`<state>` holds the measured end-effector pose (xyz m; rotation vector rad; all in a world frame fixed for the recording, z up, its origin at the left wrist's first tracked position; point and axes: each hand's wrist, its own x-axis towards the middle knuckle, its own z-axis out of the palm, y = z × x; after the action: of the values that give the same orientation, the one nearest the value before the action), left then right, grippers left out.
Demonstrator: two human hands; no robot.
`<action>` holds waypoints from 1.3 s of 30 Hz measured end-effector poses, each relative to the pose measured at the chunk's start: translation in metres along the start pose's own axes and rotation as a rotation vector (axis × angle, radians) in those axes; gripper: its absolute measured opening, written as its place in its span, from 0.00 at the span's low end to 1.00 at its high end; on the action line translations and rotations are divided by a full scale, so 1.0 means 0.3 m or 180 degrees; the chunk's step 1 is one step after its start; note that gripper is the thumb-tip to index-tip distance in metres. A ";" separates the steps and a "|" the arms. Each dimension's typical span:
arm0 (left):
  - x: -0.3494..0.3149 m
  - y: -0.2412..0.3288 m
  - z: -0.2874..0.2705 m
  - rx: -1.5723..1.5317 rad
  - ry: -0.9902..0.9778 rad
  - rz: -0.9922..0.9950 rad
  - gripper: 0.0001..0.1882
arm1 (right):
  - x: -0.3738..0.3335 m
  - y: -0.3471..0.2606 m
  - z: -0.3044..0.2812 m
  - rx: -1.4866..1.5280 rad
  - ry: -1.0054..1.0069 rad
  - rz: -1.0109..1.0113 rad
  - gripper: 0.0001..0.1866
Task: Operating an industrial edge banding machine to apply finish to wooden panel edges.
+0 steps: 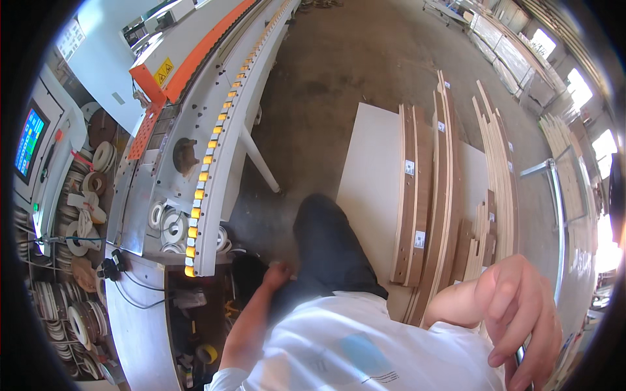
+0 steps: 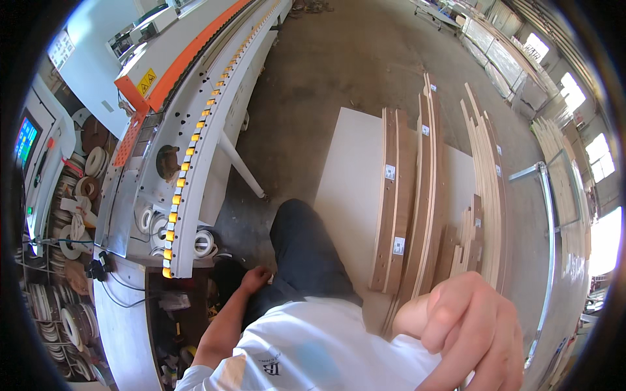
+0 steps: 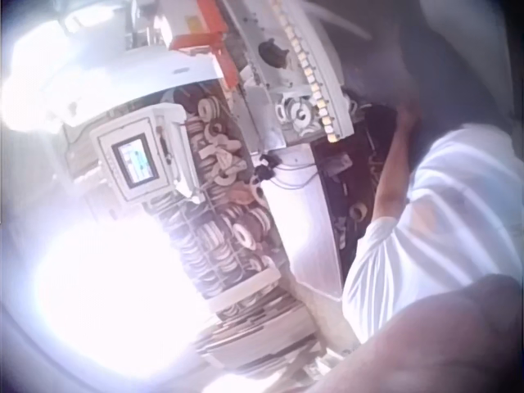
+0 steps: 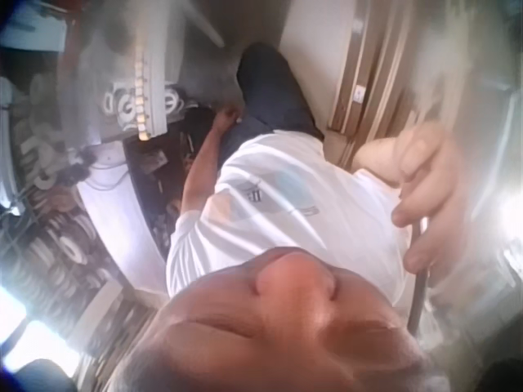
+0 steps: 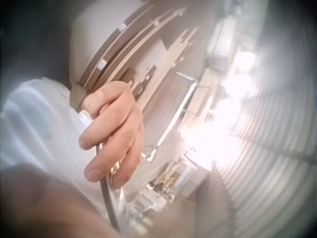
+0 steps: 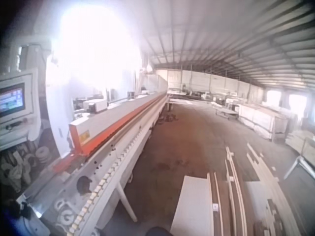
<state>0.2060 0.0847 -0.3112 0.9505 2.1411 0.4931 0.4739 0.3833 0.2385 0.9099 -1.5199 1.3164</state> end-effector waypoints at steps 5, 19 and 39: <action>-0.046 0.088 -0.045 -0.0581 0.0143 -0.0047 0.21 | 0.020 -0.003 -0.004 0.0097 -0.0108 -0.0044 0.13; -0.436 1.399 -0.561 -0.1837 -0.0108 0.3673 0.08 | 0.171 -0.006 -0.162 -0.0188 -0.1541 -0.0632 0.18; -0.674 1.597 -0.548 -0.3610 -0.2213 0.4868 0.06 | 0.242 0.059 -0.022 -0.0548 -0.0489 -0.1099 0.21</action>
<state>0.4037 0.2369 0.1738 1.4853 0.0154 1.5144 0.4349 0.3946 0.3015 1.1226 -1.4848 0.8722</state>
